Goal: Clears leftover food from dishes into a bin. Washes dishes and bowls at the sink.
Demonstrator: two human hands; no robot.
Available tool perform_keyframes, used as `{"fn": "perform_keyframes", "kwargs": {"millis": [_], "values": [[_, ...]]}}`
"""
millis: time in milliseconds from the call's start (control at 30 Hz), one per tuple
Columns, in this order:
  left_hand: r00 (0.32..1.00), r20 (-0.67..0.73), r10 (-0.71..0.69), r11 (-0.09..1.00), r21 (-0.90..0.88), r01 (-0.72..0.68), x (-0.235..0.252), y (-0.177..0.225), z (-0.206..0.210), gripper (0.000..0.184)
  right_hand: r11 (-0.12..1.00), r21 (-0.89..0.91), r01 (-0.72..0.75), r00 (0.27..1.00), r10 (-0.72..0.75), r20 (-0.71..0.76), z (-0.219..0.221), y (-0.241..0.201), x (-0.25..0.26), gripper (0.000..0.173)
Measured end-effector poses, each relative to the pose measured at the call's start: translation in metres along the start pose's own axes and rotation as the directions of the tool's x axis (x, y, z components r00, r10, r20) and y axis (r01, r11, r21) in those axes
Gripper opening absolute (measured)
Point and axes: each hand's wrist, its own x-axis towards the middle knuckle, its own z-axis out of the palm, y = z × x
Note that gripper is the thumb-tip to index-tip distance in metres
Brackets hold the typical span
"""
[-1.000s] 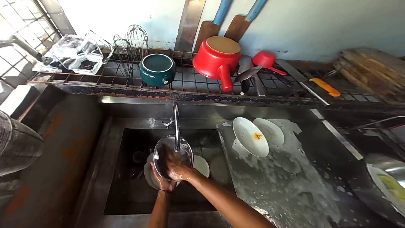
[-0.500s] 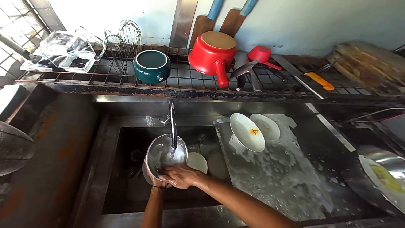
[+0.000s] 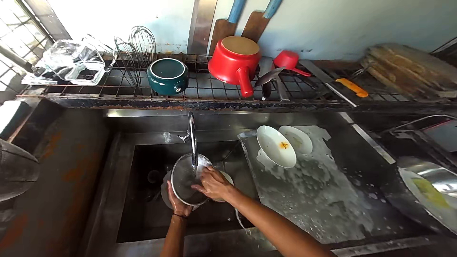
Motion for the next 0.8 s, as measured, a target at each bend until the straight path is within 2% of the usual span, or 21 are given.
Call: {"fn": "perform_keyframes", "kwargs": {"millis": [67,133,167,200,233,300,367,400,467,533,567,600,633,667,733,800], "values": [[1.0,0.014,-0.022,1.0,-0.002,0.022,0.002,-0.016,0.003,0.074,0.996,0.091,0.027,0.996,-0.018,-0.092,0.006,-0.011,0.011,0.076],[1.0,-0.013,0.02,0.997,0.077,-0.019,0.008,-0.017,0.003,0.068,0.946,0.313,0.08,0.997,-0.08,-0.012,0.007,-0.035,0.004,0.072],[0.994,-0.077,0.077,0.989,0.134,-0.066,0.006,-0.007,0.012,0.065,0.92,0.372,0.118,0.989,-0.143,0.038,0.01,-0.044,-0.004,0.072],[0.989,-0.125,0.078,0.987,0.151,-0.059,0.005,0.003,0.015,0.064,0.92,0.352,0.171,0.976,-0.207,0.066,0.015,-0.046,-0.011,0.073],[0.997,-0.055,0.062,0.991,0.122,-0.055,0.008,0.01,0.001,0.067,0.936,0.282,0.21,0.968,-0.24,0.075,0.019,-0.042,-0.018,0.073],[0.998,0.065,-0.013,0.998,0.069,0.008,0.01,0.018,-0.014,0.071,0.985,0.136,0.106,0.988,-0.12,0.095,0.014,-0.025,-0.025,0.081],[0.994,0.094,-0.055,0.996,0.082,0.048,0.003,0.017,0.007,0.07,0.996,0.067,-0.064,0.993,0.057,0.1,0.009,-0.012,-0.019,0.092],[0.994,0.084,-0.064,0.994,0.095,0.056,0.0,0.01,0.014,0.068,0.99,0.101,-0.093,0.995,0.088,0.054,0.013,-0.012,-0.013,0.09],[0.997,0.065,-0.042,0.99,0.135,0.032,0.004,-0.006,0.016,0.065,0.95,0.308,-0.057,0.998,0.055,0.015,0.016,-0.023,-0.005,0.081],[1.0,0.008,0.03,0.969,0.245,-0.031,0.004,-0.009,0.01,0.059,0.908,0.415,0.054,0.998,-0.062,0.005,0.018,-0.037,-0.009,0.073],[0.998,-0.055,-0.018,0.965,0.262,0.031,0.0,-0.005,0.003,0.063,0.919,0.381,0.103,0.991,-0.126,0.037,0.02,-0.041,-0.016,0.067],[0.991,-0.106,-0.085,0.952,0.286,0.112,-0.005,0.003,-0.006,0.069,0.95,0.271,0.153,0.981,-0.178,0.07,0.023,-0.041,-0.023,0.055],[0.967,-0.212,-0.142,0.94,0.276,0.199,-0.005,0.01,-0.007,0.076,0.97,0.145,0.195,0.976,-0.207,0.07,0.026,-0.039,-0.031,0.035],[0.954,-0.222,-0.202,0.93,0.263,0.258,-0.004,0.019,-0.012,0.079,0.976,0.018,0.218,0.975,-0.218,0.027,0.031,-0.036,-0.04,0.023],[0.949,-0.191,-0.25,0.902,0.311,0.3,-0.01,0.034,-0.001,0.077,0.962,-0.152,0.228,0.964,-0.245,-0.105,0.037,-0.034,-0.055,0.019],[0.959,-0.153,-0.237,0.902,0.331,0.276,-0.021,0.043,0.025,0.072,0.963,-0.167,0.212,0.96,-0.237,-0.151,0.03,-0.038,-0.063,0.017]]}}
